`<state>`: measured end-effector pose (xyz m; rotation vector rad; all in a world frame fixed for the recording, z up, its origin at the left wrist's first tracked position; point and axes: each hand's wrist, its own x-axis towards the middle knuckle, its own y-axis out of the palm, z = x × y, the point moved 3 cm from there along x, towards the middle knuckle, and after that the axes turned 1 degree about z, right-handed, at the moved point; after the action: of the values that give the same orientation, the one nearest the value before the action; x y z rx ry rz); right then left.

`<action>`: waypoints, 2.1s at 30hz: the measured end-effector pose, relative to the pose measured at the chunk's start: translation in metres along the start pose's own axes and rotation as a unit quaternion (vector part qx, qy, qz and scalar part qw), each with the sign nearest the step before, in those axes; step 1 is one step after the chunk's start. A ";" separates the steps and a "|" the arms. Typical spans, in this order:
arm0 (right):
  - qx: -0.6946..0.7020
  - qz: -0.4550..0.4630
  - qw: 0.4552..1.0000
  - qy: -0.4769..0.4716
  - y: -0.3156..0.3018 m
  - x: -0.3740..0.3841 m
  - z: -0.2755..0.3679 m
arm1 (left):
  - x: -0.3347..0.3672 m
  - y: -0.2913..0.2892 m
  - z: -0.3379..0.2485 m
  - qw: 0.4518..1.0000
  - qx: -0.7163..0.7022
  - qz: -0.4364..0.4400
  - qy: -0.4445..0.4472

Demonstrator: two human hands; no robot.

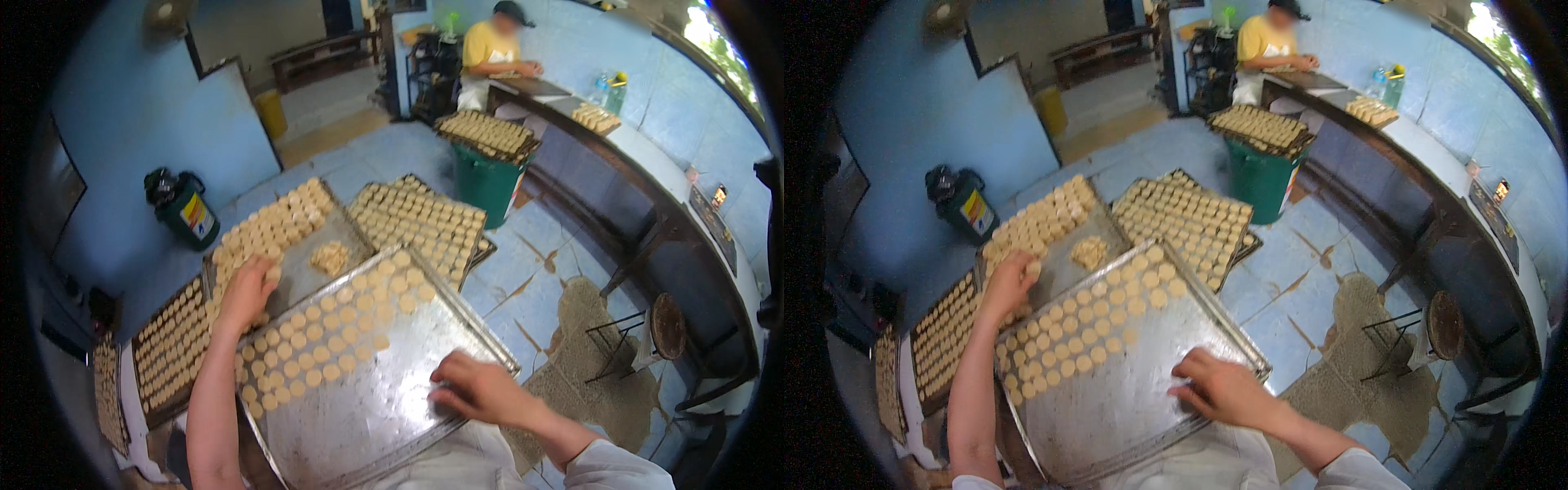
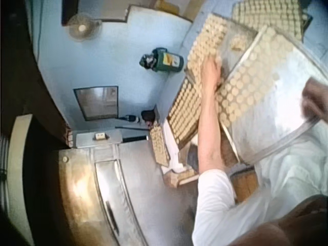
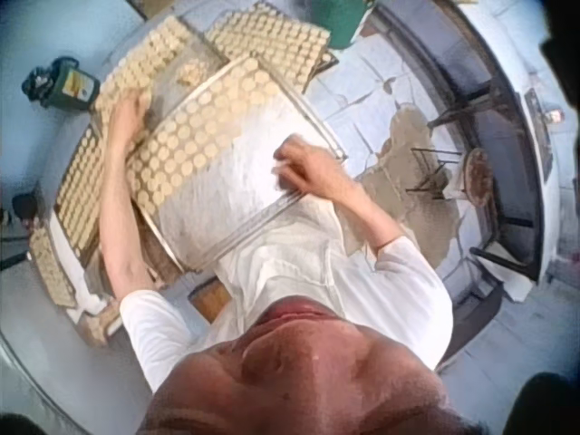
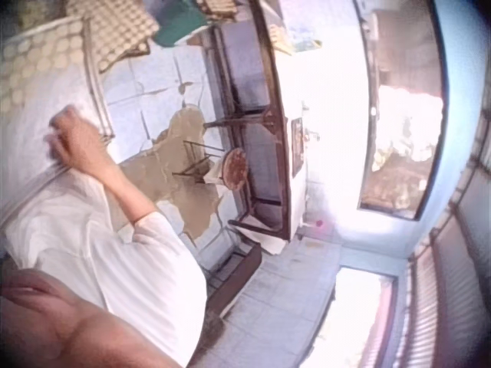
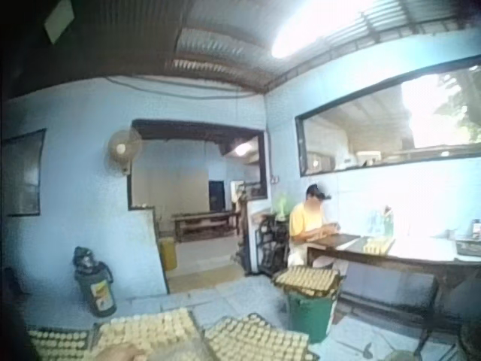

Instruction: The person places a lid on a container, then wipes their hands with a cloth. They proceed to pick up small round dough pieces and sandwich them together with a filling, placing the assembled cookies onto metal baking trays.

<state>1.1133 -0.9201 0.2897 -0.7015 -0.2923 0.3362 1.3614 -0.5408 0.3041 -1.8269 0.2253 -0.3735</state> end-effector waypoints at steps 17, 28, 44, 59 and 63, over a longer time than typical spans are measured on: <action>0.149 0.078 0.983 0.069 0.029 0.067 0.007 | -0.202 0.063 -0.207 0.600 -0.771 -0.014 -0.213; -0.030 0.020 0.999 0.027 0.011 0.100 -0.029 | -0.191 0.070 -0.209 0.606 -0.765 -0.018 -0.217; 0.090 0.068 0.993 0.029 0.007 0.080 -0.011 | -0.169 0.084 -0.222 0.583 -0.783 0.014 -0.217; -0.210 -0.076 0.974 0.045 -0.041 0.080 -0.072 | -0.142 0.101 -0.244 0.611 -0.763 0.077 -0.197; -0.128 -0.083 0.986 0.065 -0.046 0.076 -0.069 | -0.137 0.107 -0.251 0.615 -0.768 0.108 -0.143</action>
<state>1.2166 -0.9627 0.2816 -0.9419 -0.2703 0.0941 1.1465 -0.7488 0.2460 -3.4543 0.6671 0.5544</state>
